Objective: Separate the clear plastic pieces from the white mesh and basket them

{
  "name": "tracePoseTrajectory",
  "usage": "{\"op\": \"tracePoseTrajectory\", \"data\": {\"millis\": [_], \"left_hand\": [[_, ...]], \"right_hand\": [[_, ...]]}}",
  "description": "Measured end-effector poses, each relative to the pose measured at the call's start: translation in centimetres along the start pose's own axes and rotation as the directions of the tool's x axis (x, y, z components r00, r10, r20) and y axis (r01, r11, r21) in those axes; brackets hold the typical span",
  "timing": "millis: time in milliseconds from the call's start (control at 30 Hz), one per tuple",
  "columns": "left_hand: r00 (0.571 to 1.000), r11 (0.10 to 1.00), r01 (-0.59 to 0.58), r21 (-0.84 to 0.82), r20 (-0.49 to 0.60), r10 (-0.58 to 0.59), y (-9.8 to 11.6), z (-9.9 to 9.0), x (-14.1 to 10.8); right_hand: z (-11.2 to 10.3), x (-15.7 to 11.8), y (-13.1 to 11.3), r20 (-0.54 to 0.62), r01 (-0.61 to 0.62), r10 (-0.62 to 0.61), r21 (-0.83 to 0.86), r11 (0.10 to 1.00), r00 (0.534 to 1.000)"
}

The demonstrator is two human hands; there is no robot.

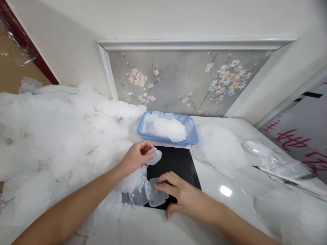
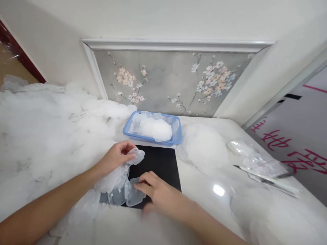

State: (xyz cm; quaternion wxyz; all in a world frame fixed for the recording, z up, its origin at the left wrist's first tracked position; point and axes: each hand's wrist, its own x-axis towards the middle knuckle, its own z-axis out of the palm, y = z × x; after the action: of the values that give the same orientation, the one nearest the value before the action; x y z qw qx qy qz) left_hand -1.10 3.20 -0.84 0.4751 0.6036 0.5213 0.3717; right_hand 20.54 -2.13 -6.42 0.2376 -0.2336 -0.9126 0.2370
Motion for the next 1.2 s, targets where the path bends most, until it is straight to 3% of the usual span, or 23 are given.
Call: {"op": "tracePoseTrajectory", "data": {"millis": [100, 167, 233, 267, 300, 367, 433, 533, 633, 733, 900, 967, 1067, 1200], "left_hand": [[0.996, 0.982, 0.043, -0.182, -0.07, -0.056, 0.7, 0.0, -1.0], [0.989, 0.957, 0.078, -0.278, -0.097, -0.108, 0.6, 0.2, -1.6], [0.983, 0.928, 0.115, -0.355, -0.093, -0.158, 0.0, 0.5, -2.0], [0.98, 0.912, 0.132, -0.388, -0.084, -0.178, -0.3, 0.7, -2.2], [0.978, 0.896, 0.147, -0.418, -0.072, -0.195, -0.6, 0.8, -2.2], [0.975, 0.864, 0.168, -0.475, -0.052, -0.218, -0.9, 0.9, -2.3], [0.969, 0.829, 0.196, -0.524, -0.025, -0.245, -0.8, 0.8, -2.2], [0.953, 0.771, 0.275, -0.574, 0.057, -0.297, -0.3, 0.4, -1.8], [0.929, 0.702, 0.36, -0.615, 0.17, -0.328, -0.1, -0.1, -1.3], [0.912, 0.641, 0.405, -0.651, 0.24, -0.333, -0.2, -0.4, -1.0], [0.918, 0.638, 0.395, -0.66, 0.254, -0.305, -0.6, -0.4, -1.1], [0.921, 0.646, 0.39, -0.656, 0.263, -0.288, -0.7, -0.4, -1.1], [0.925, 0.661, 0.38, -0.647, 0.268, -0.269, -0.8, -0.4, -1.2], [0.929, 0.669, 0.37, -0.645, 0.265, -0.259, -0.7, -0.4, -1.4]], "right_hand": [[-1.2, 0.0, 0.8, -0.15, -0.116, 0.116, 0.012, 0.993, 0.982], [-1.5, 0.2, 1.2, -0.298, -0.284, 0.335, 0.202, 0.937, 0.894], [-1.5, 0.5, 1.4, -0.317, -0.363, 0.594, 0.555, 0.749, 0.739], [-1.4, 0.7, 1.4, -0.261, -0.335, 0.685, 0.721, 0.607, 0.68], [-1.3, 0.8, 1.4, -0.186, -0.276, 0.738, 0.846, 0.456, 0.648], [-1.2, 1.0, 1.4, -0.058, -0.148, 0.758, 0.969, 0.2, 0.65], [-1.3, 1.1, 1.4, 0.025, -0.077, 0.743, 0.996, 0.036, 0.669], [-1.5, 1.3, 1.6, 0.103, -0.016, 0.712, 0.992, -0.128, 0.695], [-1.5, 1.3, 1.7, 0.141, 0.018, 0.676, 0.975, -0.222, 0.723], [-1.4, 1.3, 1.8, 0.156, 0.017, 0.653, 0.968, -0.25, 0.741], [-1.5, 1.1, 1.7, 0.143, 0.013, 0.638, 0.972, -0.233, 0.756], [-1.7, 0.9, 1.7, 0.1, 0.003, 0.619, 0.987, -0.163, 0.779], [-1.8, 0.7, 1.4, 0.036, -0.062, 0.594, 0.998, 0.024, 0.804], [-1.5, 0.6, 1.1, -0.026, -0.151, 0.653, 0.965, 0.214, 0.757]]}}
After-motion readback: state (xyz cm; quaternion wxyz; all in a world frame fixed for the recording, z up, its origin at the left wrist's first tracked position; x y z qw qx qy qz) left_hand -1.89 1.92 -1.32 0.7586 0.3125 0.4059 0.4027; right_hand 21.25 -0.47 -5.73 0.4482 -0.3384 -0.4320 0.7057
